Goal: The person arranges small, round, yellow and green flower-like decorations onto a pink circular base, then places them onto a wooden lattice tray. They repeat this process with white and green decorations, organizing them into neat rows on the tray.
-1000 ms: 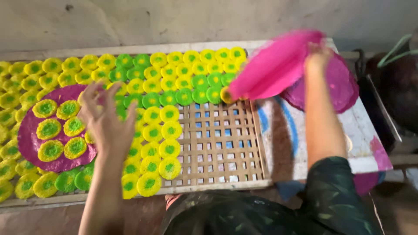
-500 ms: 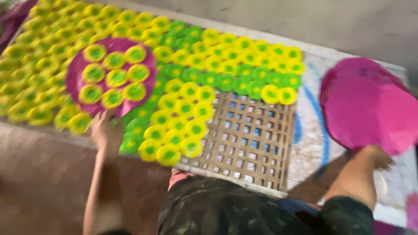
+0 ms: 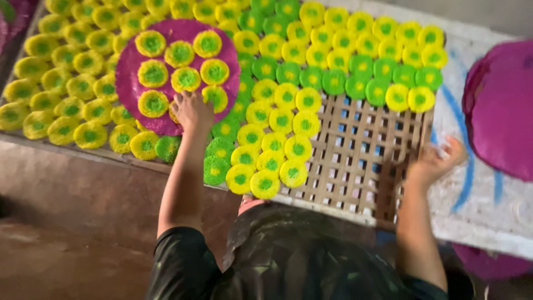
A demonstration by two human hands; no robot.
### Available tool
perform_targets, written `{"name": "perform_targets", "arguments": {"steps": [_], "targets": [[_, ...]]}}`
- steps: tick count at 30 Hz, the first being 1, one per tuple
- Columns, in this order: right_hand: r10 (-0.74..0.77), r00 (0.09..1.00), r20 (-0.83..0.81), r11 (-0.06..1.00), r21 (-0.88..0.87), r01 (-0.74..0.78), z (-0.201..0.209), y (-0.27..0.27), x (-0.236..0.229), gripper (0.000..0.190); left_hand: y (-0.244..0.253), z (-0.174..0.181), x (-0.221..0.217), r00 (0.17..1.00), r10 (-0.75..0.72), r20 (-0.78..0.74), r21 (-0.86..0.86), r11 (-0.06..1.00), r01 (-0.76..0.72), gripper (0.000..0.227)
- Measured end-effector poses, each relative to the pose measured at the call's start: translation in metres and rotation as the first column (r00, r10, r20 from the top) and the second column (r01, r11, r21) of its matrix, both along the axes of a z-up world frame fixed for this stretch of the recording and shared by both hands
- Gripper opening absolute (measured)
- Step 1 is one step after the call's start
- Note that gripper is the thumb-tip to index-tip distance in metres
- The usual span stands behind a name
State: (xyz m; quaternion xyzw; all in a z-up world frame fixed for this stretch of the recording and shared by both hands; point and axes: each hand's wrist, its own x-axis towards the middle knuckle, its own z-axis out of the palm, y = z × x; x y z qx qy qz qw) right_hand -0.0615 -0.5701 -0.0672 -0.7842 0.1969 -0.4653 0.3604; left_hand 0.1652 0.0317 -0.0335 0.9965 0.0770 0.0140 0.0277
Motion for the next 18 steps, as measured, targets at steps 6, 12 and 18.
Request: {"name": "perform_targets", "arguments": {"steps": [6,12,18], "targets": [[0.522,0.852,-0.032,0.724,0.545,-0.423,0.052,0.2,0.052,0.027,-0.017,0.049,-0.007,0.968,-0.145,0.207,-0.673,0.697,0.248,0.028],[0.581,0.646,0.496,-0.338,0.869,-0.362,0.09,0.314,0.075,0.041,-0.099,0.138,-0.092,0.785,-0.618,0.043,-0.816,0.432,0.384,0.04],[0.742,0.665,-0.082,0.375,0.873,-0.311,0.088,0.286,-0.001,0.039,-0.059,0.122,-0.096,0.826,-0.555,0.097,-0.763,0.492,0.42,0.038]]}}
